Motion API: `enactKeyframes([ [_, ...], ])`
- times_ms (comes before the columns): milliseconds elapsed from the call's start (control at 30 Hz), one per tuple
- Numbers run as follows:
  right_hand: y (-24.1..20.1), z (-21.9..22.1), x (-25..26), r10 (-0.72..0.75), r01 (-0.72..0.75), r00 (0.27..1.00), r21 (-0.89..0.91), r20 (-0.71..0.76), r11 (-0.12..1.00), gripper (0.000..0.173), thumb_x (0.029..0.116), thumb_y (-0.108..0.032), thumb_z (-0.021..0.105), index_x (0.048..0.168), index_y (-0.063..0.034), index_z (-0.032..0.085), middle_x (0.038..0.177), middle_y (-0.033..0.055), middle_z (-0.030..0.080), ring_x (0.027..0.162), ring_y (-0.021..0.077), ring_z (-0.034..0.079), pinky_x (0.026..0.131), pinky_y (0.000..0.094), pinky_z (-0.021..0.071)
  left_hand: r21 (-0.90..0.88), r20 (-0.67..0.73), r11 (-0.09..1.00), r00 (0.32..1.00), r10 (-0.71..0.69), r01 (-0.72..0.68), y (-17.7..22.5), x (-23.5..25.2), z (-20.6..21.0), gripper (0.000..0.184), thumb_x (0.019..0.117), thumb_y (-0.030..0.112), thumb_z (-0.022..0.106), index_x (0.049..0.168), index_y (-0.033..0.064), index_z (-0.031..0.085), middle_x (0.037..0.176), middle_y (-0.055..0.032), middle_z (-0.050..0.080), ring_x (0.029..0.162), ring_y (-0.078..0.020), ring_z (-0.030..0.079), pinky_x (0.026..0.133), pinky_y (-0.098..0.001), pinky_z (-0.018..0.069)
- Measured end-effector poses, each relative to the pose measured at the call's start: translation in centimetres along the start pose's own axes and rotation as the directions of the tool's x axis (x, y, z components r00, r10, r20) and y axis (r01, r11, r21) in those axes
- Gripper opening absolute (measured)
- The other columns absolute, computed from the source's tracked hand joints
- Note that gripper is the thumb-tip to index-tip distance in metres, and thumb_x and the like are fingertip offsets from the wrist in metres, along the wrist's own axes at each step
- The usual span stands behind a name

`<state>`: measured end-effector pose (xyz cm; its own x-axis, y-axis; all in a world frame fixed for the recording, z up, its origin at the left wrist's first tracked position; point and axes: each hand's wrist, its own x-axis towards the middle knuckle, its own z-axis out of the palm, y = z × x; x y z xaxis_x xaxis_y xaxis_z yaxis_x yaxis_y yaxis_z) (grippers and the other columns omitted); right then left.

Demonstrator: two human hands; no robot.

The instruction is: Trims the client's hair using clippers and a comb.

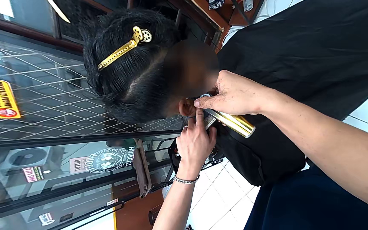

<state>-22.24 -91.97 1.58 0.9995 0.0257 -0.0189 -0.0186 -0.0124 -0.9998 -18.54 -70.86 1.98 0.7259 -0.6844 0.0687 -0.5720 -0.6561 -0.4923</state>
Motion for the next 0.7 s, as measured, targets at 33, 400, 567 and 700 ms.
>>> enactKeyframes([
  [33,-0.14,-0.05,0.00,-0.009,0.009,1.000,-0.015,-0.003,1.000,0.037,0.1010,-0.040,0.065,0.081,-0.0082,0.064,0.065,0.0024,0.062,0.053,0.0093,0.061,0.053,0.0290,0.0534,0.001,-0.007,1.000,1.000,0.001,-0.001,-0.02,0.00,0.06,0.058,0.0915,0.040,0.061,0.138,0.0052,0.059,0.088,-0.0183,0.069,0.066,-0.0378,0.068,0.050,-0.0520,0.0495],
  [400,-0.36,-0.27,0.48,-0.074,0.074,0.997,-0.033,-0.004,0.997,0.038,0.1009,-0.039,0.065,0.077,-0.0090,0.063,0.063,0.0009,0.058,0.053,0.0080,0.056,0.051,0.0275,0.0481,0.006,-0.005,1.000,1.000,0.008,-0.008,-0.25,0.02,0.21,0.062,0.0917,0.040,0.059,0.141,0.0040,0.057,0.089,-0.0178,0.069,0.066,-0.0371,0.068,0.049,-0.0513,0.0495],
  [567,-0.09,-0.26,0.51,-0.108,0.108,0.994,-0.017,0.006,0.994,0.033,0.1007,-0.037,0.066,0.086,-0.0075,0.065,0.066,0.0007,0.060,0.053,0.0067,0.059,0.052,0.0256,0.0519,0.003,0.001,1.000,1.000,0.008,-0.008,-0.28,0.04,0.23,0.061,0.0919,0.040,0.059,0.141,0.0043,0.057,0.090,-0.0184,0.070,0.066,-0.0376,0.069,0.050,-0.0517,0.0500],
  [700,-0.16,-0.31,0.49,-0.079,0.079,0.997,-0.007,0.004,0.997,0.034,0.1016,-0.037,0.065,0.084,-0.0074,0.066,0.067,0.0014,0.062,0.053,0.0071,0.061,0.053,0.0265,0.0542,0.003,-0.011,1.000,1.000,0.013,-0.013,-0.31,0.05,0.33,0.062,0.0917,0.039,0.059,0.142,0.0046,0.057,0.089,-0.0176,0.070,0.065,-0.0362,0.068,0.049,-0.0508,0.0494],
])
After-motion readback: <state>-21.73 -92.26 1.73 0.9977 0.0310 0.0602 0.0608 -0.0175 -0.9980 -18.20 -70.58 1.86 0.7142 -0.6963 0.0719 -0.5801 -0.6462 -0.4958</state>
